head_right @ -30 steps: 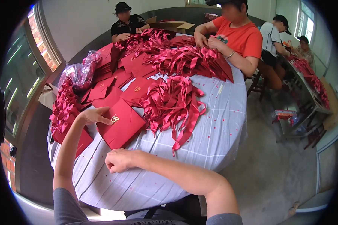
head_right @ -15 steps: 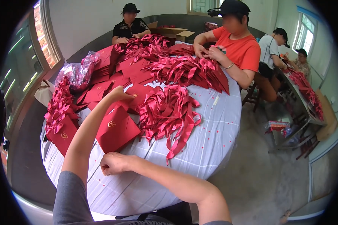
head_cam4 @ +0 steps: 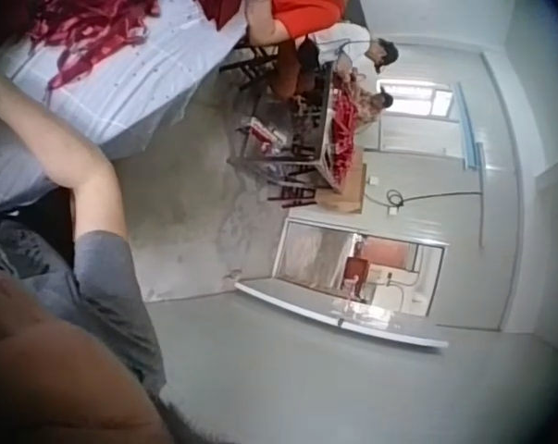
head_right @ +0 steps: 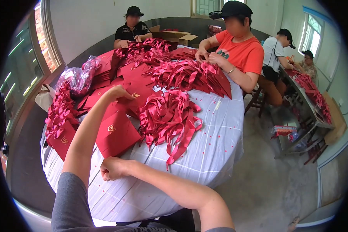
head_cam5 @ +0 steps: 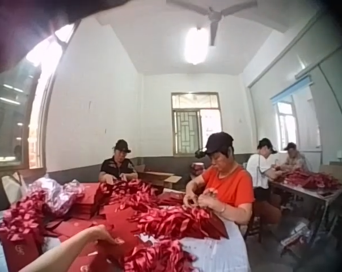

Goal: The person attaches ribbon handles to paper gift bags by hand, threading ribbons through the holes of each bag and placing the assembled bags on the table.

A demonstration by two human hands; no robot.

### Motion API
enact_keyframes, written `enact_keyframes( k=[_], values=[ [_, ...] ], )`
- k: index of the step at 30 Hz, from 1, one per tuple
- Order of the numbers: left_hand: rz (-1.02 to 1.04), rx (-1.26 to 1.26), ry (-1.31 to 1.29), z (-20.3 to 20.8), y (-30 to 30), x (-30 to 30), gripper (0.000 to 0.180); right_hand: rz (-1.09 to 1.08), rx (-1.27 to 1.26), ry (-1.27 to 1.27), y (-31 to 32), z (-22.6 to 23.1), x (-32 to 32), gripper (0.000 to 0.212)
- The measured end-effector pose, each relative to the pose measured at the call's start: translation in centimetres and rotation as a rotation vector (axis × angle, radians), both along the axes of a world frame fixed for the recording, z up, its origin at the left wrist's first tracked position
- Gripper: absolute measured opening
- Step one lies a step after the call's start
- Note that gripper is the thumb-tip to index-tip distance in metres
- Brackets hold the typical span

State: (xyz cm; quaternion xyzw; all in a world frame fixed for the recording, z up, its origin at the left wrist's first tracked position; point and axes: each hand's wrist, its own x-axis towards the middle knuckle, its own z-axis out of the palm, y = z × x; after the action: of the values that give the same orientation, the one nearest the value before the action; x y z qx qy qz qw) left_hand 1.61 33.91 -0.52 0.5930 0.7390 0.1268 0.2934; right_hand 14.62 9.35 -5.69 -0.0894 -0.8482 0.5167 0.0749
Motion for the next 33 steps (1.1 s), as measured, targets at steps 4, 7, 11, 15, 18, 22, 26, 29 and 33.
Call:
enact_keyframes(
  k=[4,7,11,15,18,22,26,29,33],
  values=[
    [-0.202,0.368,-0.126,1.7,0.4,-3.1,0.068,0.008,0.01,0.003,-0.3,0.2,-0.2,0.01],
    [-0.098,0.784,0.261,4.7,-1.3,-3.6,0.059,0.0,-0.022,-0.019,0.1,0.0,0.1,0.009],
    [-0.221,0.903,-0.035,9.9,-5.9,-7.9,0.042,0.007,0.108,0.078,-0.1,-0.4,-0.8,0.014],
    [-0.21,0.367,-0.433,10.2,-14.6,-5.4,0.059,-0.012,0.102,0.054,0.3,-0.1,-0.2,0.017],
    [-0.326,0.212,-0.048,6.9,-19.0,-3.1,0.075,0.024,0.083,0.015,0.3,-0.5,-0.2,0.018],
    [-0.285,0.071,-0.033,1.4,-19.1,-5.7,0.074,-0.021,0.3,0.014,-1.8,-1.0,-0.7,0.015],
    [-0.335,0.058,-0.069,0.1,-18.0,-6.4,0.071,-0.032,0.313,-0.011,-1.7,-1.3,-0.7,0.014],
    [-0.404,0.072,0.323,0.4,-17.1,-5.9,0.083,-0.066,0.361,-0.017,-1.7,-1.4,-0.4,0.014],
    [-0.283,-0.096,0.132,-0.6,-16.0,-8.0,0.083,-0.056,0.353,-0.015,-2.2,-0.5,-0.4,0.013]
  ],
)
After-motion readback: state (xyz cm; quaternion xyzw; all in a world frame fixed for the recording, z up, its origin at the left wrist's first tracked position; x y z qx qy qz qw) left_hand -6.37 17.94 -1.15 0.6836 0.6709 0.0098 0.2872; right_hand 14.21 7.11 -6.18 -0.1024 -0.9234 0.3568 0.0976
